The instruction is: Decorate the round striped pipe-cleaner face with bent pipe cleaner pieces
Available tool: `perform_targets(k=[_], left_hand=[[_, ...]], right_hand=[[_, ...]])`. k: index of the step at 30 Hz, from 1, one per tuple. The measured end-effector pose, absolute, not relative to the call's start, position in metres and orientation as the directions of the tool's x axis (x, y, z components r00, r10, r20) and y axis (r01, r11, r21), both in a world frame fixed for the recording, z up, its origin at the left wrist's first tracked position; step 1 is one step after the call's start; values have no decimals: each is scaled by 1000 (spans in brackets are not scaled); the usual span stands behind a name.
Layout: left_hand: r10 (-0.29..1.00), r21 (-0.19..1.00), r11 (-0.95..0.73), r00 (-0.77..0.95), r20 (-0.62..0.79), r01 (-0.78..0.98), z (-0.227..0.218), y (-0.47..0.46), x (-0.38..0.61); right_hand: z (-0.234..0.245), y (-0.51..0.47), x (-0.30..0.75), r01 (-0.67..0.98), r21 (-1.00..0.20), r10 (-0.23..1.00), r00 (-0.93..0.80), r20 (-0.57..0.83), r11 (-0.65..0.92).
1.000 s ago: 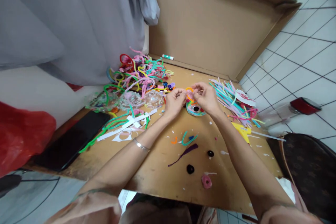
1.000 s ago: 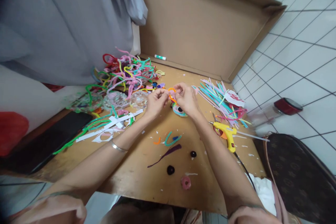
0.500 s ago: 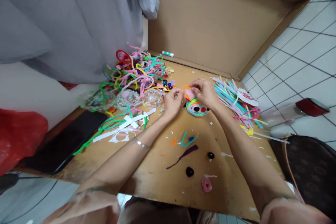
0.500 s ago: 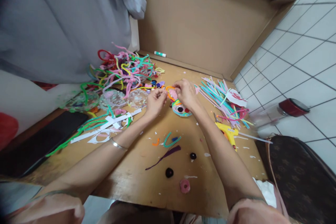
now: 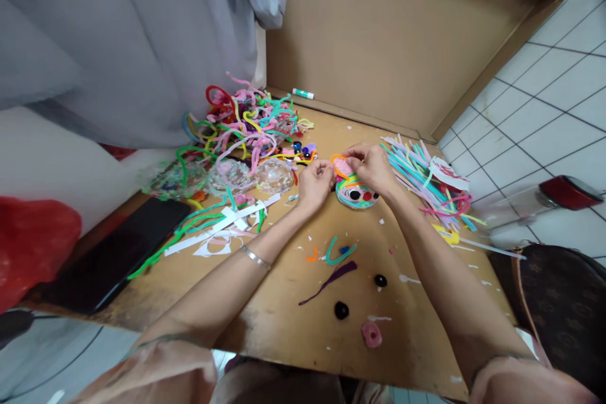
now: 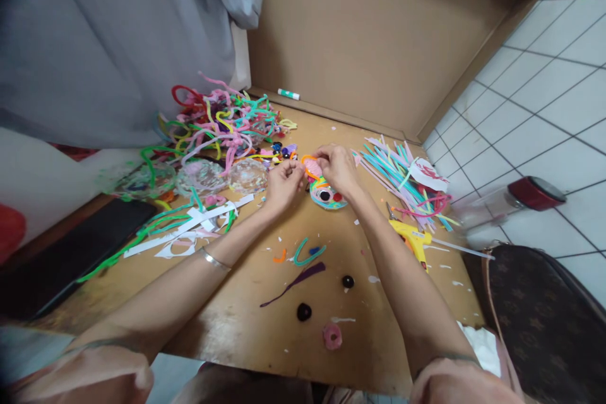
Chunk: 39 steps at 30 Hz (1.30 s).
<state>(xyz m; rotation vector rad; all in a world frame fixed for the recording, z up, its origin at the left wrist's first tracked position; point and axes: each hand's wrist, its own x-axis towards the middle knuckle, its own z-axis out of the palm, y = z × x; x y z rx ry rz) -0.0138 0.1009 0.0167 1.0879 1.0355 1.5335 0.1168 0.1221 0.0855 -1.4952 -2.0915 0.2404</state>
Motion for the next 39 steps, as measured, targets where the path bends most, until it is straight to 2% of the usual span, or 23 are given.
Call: perform_targets(k=[12, 17, 21, 27, 33, 39], left_hand=[[974, 950, -219, -109, 198, -224, 5, 104, -9], [983, 949, -179, -96, 159, -259, 6, 101, -7], [984, 946, -172, -88, 153, -274, 4, 101, -5], [980, 942, -193, -100, 172, -276, 0, 103, -3], [975, 943, -213, -114, 190, -255, 0, 103, -2], [971, 934, -231, -122, 204, -272, -2, 104, -1]], right_hand=[[76, 123, 127, 742, -558, 922, -221, 319, 371], [70, 126, 130, 716, -594, 924, -203, 325, 367], [72, 122, 129, 744, -561, 922, -201, 332, 364], [84, 112, 127, 827, -428, 915, -233, 329, 364], [86, 112, 133, 818, -458, 931, -241, 275, 348], [82, 113, 133, 801, -501, 937, -210, 278, 328]])
